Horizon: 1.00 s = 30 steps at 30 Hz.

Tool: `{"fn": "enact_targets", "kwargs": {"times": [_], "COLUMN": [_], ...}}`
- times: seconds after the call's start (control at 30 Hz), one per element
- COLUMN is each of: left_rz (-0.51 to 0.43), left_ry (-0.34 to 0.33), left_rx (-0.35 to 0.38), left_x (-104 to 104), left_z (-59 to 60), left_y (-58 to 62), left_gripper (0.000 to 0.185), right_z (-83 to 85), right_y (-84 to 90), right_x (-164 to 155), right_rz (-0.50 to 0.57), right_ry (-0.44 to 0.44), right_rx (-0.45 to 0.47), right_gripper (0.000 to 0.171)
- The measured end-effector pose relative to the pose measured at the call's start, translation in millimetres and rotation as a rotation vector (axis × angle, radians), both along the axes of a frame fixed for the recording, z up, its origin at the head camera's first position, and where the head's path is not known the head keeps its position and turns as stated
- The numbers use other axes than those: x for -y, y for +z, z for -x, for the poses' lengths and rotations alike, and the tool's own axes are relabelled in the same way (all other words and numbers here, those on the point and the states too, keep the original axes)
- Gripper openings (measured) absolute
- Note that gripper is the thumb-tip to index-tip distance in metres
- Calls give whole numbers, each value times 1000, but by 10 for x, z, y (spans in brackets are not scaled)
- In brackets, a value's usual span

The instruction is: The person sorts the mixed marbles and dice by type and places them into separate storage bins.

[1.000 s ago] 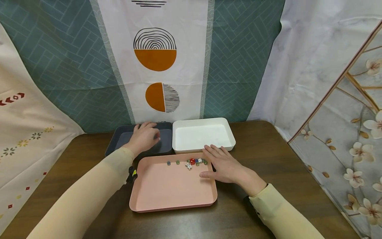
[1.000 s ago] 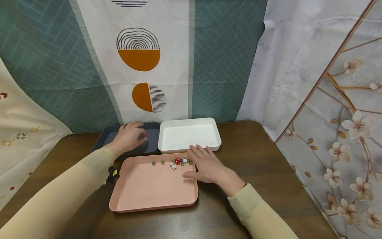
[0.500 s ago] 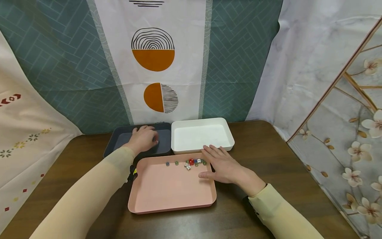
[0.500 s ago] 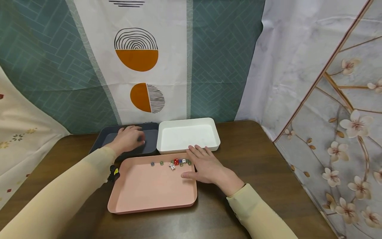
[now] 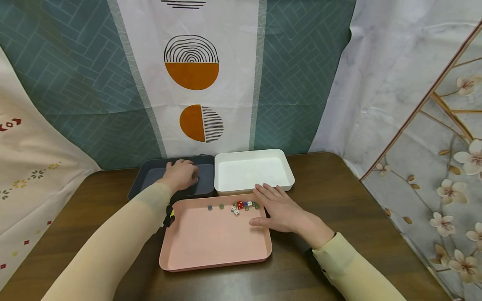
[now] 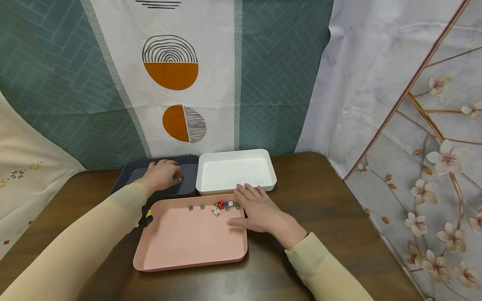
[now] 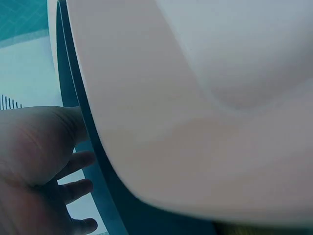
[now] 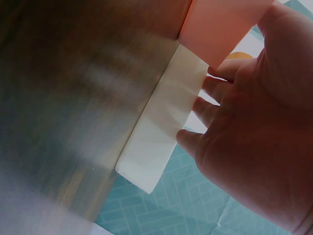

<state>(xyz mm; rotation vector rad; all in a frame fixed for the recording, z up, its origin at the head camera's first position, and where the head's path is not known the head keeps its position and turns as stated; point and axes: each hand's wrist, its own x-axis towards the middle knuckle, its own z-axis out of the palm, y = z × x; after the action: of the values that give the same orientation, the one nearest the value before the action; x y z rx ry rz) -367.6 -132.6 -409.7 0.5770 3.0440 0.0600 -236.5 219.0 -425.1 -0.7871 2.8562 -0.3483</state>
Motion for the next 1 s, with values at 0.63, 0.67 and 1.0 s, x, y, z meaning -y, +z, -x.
{"fn": "enact_targets", "kwargs": {"times": [0.63,0.67,1.0], "left_rz": [-34,-41,-74], "left_ry": [17,15,-60], "left_rx": [-18,-20,-129], "left_x": [65,70,-54], "left_z": [-104,-118,-345], "left_y": [128,149,262], "left_gripper": [23,26,27], "right_z": [-25,-27,-18], "right_y": [-2,3,16], "right_x": [37,32,11], "right_rz": [8,12,16], "right_ry": [13,13,10], "right_rx": [-7,-6,-4], "right_gripper": [101,101,101]}}
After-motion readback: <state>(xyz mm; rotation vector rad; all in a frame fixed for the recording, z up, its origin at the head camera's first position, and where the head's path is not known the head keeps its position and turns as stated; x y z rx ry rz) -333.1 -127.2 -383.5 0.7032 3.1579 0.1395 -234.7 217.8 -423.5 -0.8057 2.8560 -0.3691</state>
